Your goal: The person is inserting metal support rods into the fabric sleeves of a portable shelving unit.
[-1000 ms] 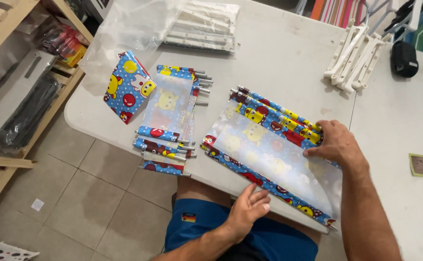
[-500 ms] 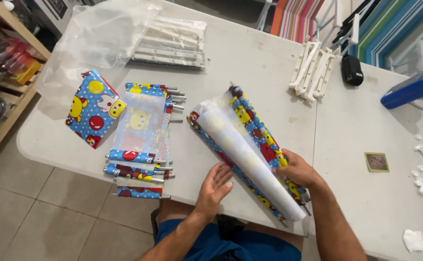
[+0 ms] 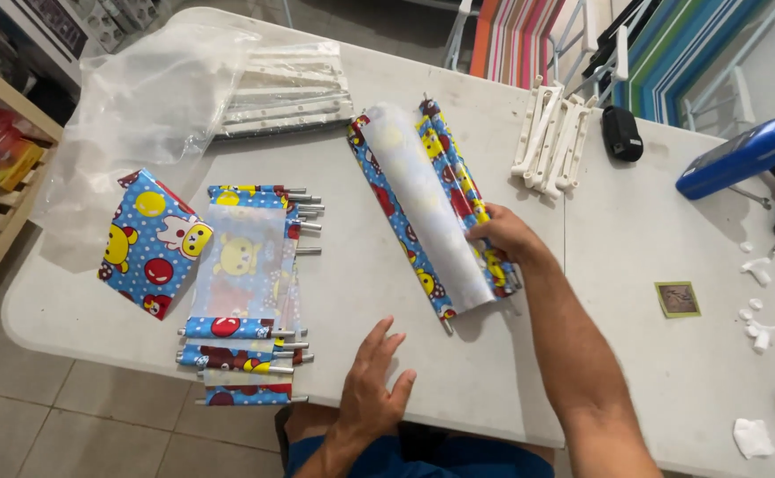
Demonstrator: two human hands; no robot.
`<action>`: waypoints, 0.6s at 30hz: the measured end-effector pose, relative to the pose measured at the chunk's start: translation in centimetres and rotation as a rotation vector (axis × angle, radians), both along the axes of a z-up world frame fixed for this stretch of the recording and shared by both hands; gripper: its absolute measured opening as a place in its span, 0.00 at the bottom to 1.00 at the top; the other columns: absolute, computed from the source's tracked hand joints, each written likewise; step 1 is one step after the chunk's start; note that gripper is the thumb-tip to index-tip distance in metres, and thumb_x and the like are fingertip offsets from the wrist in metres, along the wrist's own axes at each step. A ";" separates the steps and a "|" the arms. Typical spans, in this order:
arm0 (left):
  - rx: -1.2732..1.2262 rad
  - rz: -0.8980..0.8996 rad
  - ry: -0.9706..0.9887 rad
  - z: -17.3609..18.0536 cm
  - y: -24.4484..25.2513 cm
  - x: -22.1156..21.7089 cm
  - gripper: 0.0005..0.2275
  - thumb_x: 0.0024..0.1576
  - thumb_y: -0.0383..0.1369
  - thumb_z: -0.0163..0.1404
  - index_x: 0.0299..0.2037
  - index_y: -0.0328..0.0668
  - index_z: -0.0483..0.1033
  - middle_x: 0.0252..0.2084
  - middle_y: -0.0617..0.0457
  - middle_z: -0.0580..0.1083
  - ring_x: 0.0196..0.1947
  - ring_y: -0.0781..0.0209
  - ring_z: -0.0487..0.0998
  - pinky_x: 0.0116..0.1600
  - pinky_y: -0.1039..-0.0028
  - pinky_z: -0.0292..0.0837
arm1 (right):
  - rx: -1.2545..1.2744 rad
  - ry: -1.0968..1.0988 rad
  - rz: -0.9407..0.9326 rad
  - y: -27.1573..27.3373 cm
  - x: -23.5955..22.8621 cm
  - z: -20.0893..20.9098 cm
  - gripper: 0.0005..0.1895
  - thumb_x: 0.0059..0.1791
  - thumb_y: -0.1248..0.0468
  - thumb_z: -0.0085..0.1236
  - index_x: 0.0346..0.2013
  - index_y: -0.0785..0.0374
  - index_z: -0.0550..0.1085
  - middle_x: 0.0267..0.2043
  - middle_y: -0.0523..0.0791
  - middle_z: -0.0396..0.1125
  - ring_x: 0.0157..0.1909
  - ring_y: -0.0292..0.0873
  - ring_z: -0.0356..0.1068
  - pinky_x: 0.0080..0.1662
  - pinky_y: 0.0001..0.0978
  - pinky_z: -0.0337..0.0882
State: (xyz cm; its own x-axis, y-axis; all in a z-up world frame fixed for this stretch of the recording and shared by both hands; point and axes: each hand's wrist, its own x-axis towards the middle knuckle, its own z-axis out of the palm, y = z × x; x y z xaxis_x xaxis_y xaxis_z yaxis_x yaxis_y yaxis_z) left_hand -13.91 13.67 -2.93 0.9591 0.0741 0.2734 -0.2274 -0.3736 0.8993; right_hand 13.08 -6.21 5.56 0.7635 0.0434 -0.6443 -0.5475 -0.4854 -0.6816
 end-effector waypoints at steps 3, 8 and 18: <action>0.067 0.014 -0.115 0.1 -0.4 0.7 0.20 0.54 0.32 0.55 0.57 0.35 0.72 0.68 0.38 0.66 0.66 0.39 0.69 0.64 0.53 0.70 | 0.008 0.030 0.075 -3.3 -0.1 0.1 0.29 0.39 0.70 0.59 0.56 0.59 0.72 0.50 0.51 0.74 0.48 0.50 0.73 0.50 0.46 0.75; 0.084 0.029 -0.150 0.8 -0.9 0.6 0.17 0.50 0.36 0.55 0.49 0.39 0.74 0.59 0.43 0.74 0.58 0.45 0.76 0.55 0.55 0.73 | 0.061 -0.006 -0.190 -3.6 -2.8 0.0 0.26 0.45 0.69 0.58 0.58 0.61 0.65 0.54 0.52 0.71 0.46 0.50 0.73 0.43 0.42 0.74; 0.127 0.062 -0.167 0.2 -1.4 0.4 0.17 0.49 0.37 0.55 0.48 0.41 0.76 0.58 0.45 0.74 0.55 0.46 0.78 0.55 0.55 0.73 | -0.063 -0.258 -0.256 3.5 4.1 -2.4 0.27 0.42 0.67 0.62 0.55 0.62 0.66 0.52 0.50 0.72 0.49 0.47 0.73 0.49 0.41 0.77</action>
